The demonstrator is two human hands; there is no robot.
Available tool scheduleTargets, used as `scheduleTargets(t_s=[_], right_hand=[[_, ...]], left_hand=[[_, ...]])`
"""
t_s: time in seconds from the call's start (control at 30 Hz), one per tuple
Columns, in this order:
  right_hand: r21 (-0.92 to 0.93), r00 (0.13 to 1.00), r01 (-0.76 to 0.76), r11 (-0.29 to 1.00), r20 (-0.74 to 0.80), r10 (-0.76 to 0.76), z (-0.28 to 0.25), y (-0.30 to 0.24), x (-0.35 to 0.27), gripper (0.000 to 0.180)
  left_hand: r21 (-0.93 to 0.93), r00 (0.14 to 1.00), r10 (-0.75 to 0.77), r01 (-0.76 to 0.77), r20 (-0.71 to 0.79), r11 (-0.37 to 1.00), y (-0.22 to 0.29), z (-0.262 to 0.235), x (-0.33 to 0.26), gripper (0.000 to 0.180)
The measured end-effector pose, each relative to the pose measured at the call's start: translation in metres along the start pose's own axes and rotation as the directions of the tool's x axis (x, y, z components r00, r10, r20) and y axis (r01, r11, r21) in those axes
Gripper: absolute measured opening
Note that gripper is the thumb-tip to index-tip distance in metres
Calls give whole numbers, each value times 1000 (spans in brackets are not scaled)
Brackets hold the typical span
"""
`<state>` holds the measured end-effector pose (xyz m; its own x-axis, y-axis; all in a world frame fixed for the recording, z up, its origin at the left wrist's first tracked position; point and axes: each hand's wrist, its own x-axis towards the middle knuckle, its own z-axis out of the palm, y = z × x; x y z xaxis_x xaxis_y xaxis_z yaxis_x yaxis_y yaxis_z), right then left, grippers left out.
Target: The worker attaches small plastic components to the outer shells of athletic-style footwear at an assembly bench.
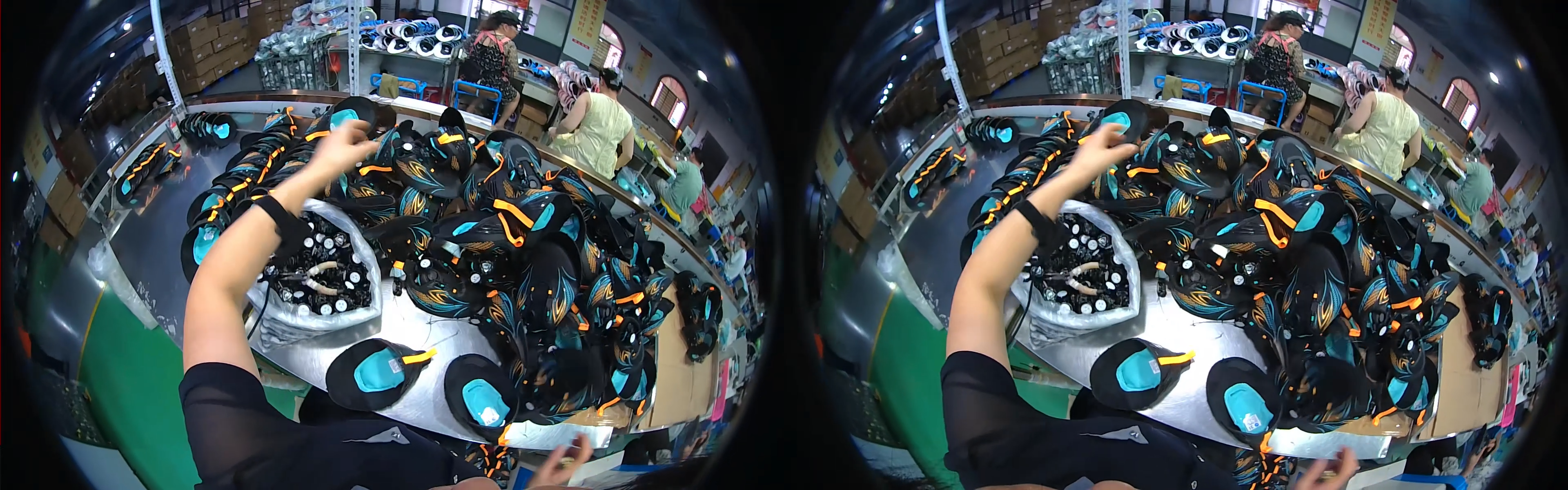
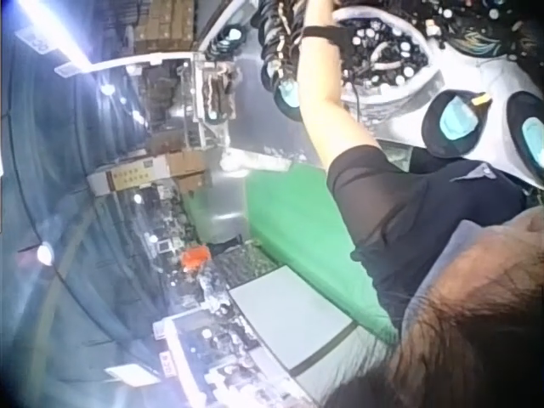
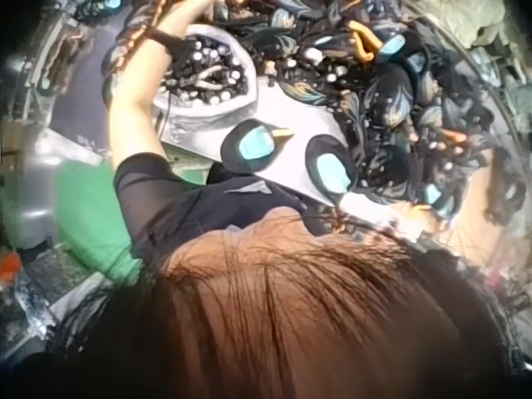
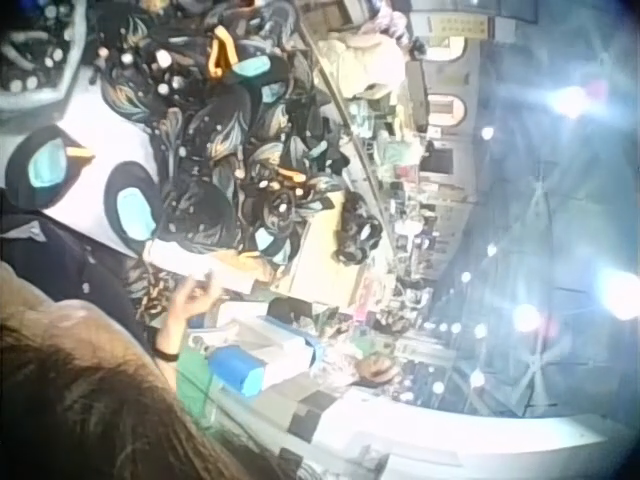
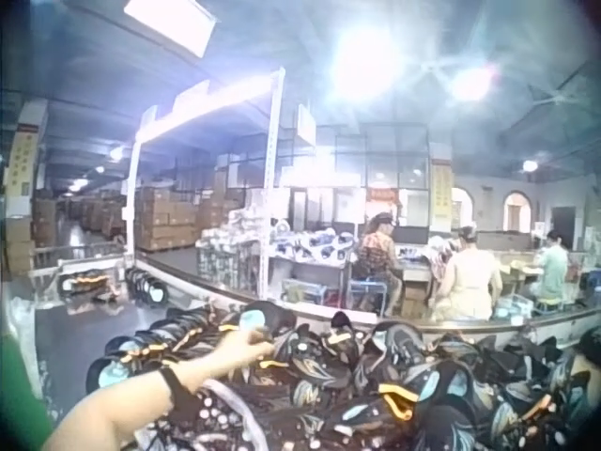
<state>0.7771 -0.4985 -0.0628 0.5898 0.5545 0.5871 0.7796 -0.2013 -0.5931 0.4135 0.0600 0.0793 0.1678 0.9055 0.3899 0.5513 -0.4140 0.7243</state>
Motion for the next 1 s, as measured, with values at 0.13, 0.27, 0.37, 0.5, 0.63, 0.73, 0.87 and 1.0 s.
scheduleTargets(t_s=[0.13,0.27,0.37,0.5,0.63,0.73,0.87,1.0], right_hand=[[59,868,344,937,361,-341,87,-75,17,49],[89,935,274,958,207,-286,140,-36,58,32],[229,955,186,956,184,-230,149,-22,78,22],[164,940,197,967,249,-234,141,-15,82,14],[147,926,248,958,255,-279,145,-1,82,19],[181,893,349,919,233,-385,149,6,82,25],[202,867,394,896,240,-436,155,4,99,36],[75,894,380,922,226,-387,154,8,116,49]], left_hand=[[82,931,-326,342,-164,936,-117,-49,50,113],[307,929,-316,363,-191,880,-180,-32,90,135],[384,934,-308,357,-183,852,-195,-25,105,140],[314,952,-281,307,-124,899,-183,-14,115,113],[246,950,-301,273,80,930,-176,16,113,74],[455,929,-248,102,275,885,-184,36,92,87],[397,835,-358,187,417,898,-121,72,56,88],[250,755,-333,228,565,941,-17,132,16,75]])
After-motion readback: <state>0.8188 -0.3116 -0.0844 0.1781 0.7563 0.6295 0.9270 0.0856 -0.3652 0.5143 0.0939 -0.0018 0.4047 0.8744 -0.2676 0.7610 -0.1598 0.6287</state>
